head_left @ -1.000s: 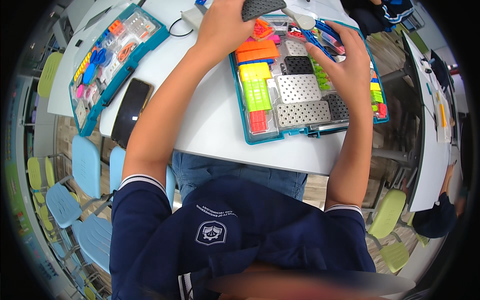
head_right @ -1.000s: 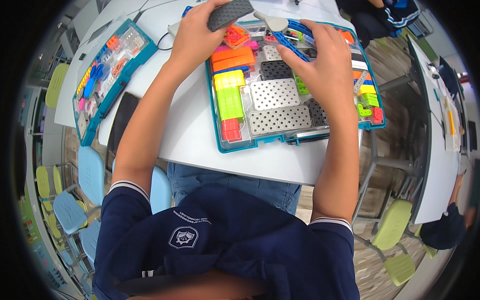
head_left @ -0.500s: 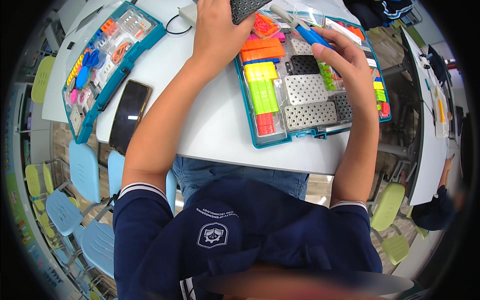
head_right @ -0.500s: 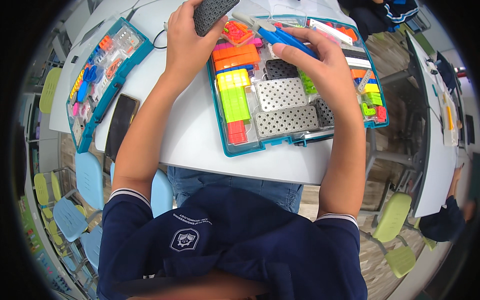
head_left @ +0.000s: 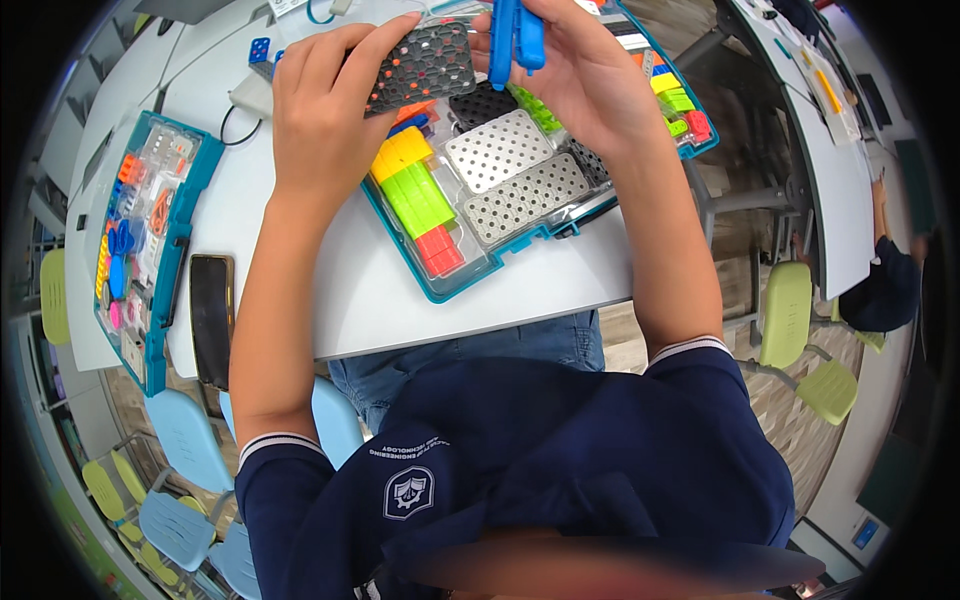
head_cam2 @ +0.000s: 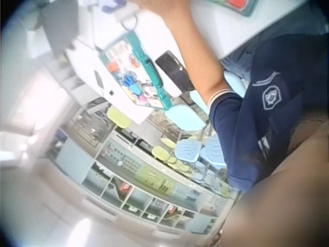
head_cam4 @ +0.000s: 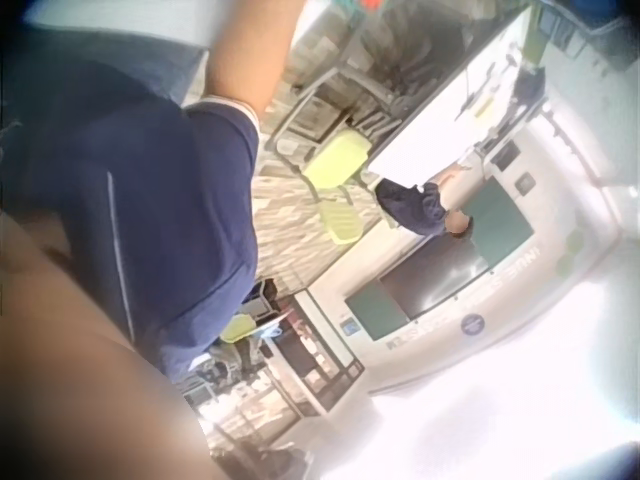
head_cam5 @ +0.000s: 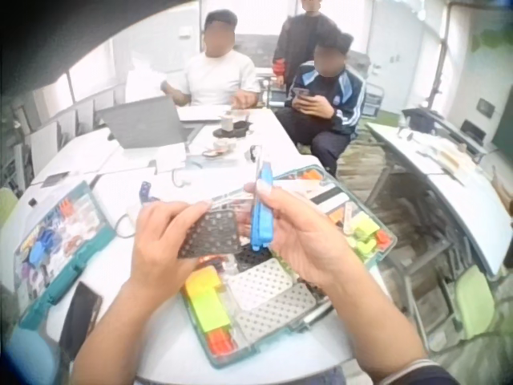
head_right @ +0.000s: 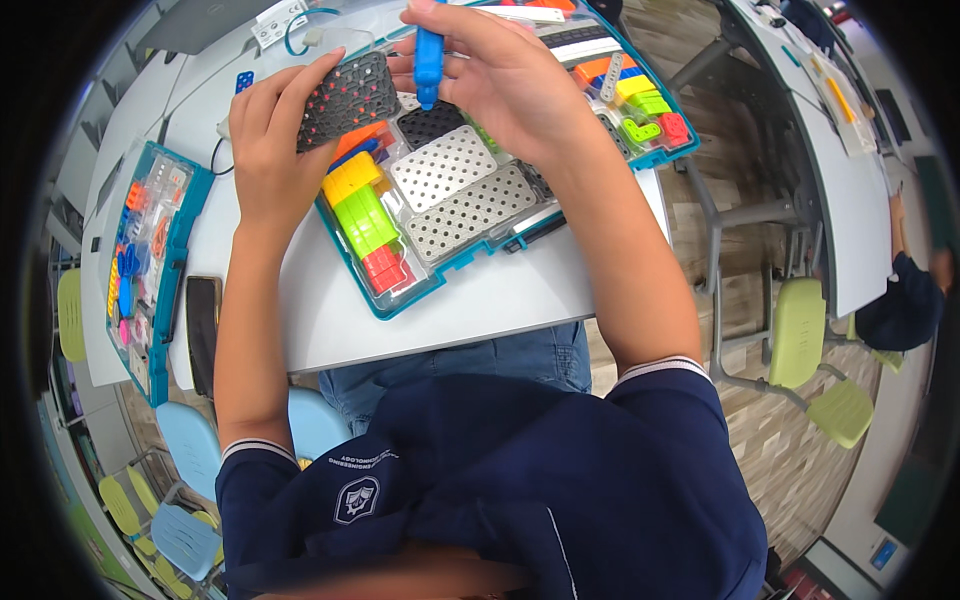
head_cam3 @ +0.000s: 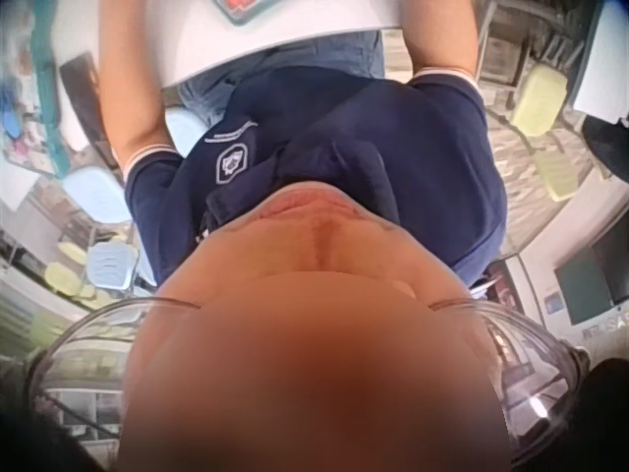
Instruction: The person assembles a small electronic device using a perforated baseboard, wires, and a blue connector. They insert and adjust components by hand, then use a blue crimping tool to secure a connector onto a wire. The person handles the baseboard, wires, and tool throughout the clip.
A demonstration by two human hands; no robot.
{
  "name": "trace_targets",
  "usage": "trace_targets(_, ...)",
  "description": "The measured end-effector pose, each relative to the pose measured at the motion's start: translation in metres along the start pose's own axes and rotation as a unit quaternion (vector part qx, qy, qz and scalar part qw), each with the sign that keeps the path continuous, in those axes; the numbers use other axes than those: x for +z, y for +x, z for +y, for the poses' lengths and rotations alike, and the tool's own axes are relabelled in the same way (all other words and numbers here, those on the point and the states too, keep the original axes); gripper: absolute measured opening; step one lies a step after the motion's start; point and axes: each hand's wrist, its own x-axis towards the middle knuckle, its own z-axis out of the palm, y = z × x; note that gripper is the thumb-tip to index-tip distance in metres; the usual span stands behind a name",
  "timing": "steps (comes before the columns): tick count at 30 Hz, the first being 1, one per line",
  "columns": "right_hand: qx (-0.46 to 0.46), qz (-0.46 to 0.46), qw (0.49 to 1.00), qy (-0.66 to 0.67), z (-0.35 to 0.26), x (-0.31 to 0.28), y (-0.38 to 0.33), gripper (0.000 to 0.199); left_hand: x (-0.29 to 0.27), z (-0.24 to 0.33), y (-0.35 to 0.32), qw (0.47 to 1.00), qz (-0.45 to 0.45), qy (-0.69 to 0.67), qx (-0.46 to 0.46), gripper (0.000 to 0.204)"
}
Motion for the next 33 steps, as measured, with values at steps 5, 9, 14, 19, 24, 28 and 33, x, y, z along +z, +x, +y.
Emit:
trace_targets(5, -0.021, -0.017, 0.998, -0.055, -0.004, 0.002, 0.0, 0.034, 0.0, 0.001, -0.001, 1.0, 0.004, -0.019, -0.019, 0.079)
trace_targets(9, -0.017, -0.004, 0.981, -0.193, -0.001, 0.013, -0.004, 0.045, 0.003, 0.003, -0.002, 1.0, 0.021, -0.019, -0.007, 0.074)
trace_targets(14, -0.065, 0.004, 0.94, -0.335, -0.001, 0.019, -0.01, 0.044, 0.005, 0.007, -0.002, 0.997, 0.055, -0.024, 0.055, 0.076)
trace_targets(19, -0.123, -0.01, 0.908, -0.4, -0.019, 0.009, -0.006, 0.024, 0.004, 0.013, -0.002, 0.995, 0.048, -0.077, 0.053, 0.082)
trace_targets(24, -0.034, 0.052, 0.925, -0.374, -0.066, -0.021, -0.029, 0.022, 0.0, 0.015, 0.001, 0.996, 0.019, -0.067, 0.06, 0.079)
trace_targets(28, 0.048, 0.055, 0.864, -0.498, -0.109, -0.062, -0.053, 0.027, 0.0, 0.01, 0.003, 0.997, 0.047, -0.025, 0.06, 0.065)
trace_targets(33, 0.106, 0.14, 0.83, -0.529, -0.108, -0.097, -0.069, 0.025, 0.001, -0.018, -0.001, 0.995, 0.086, 0.031, -0.039, 0.033)
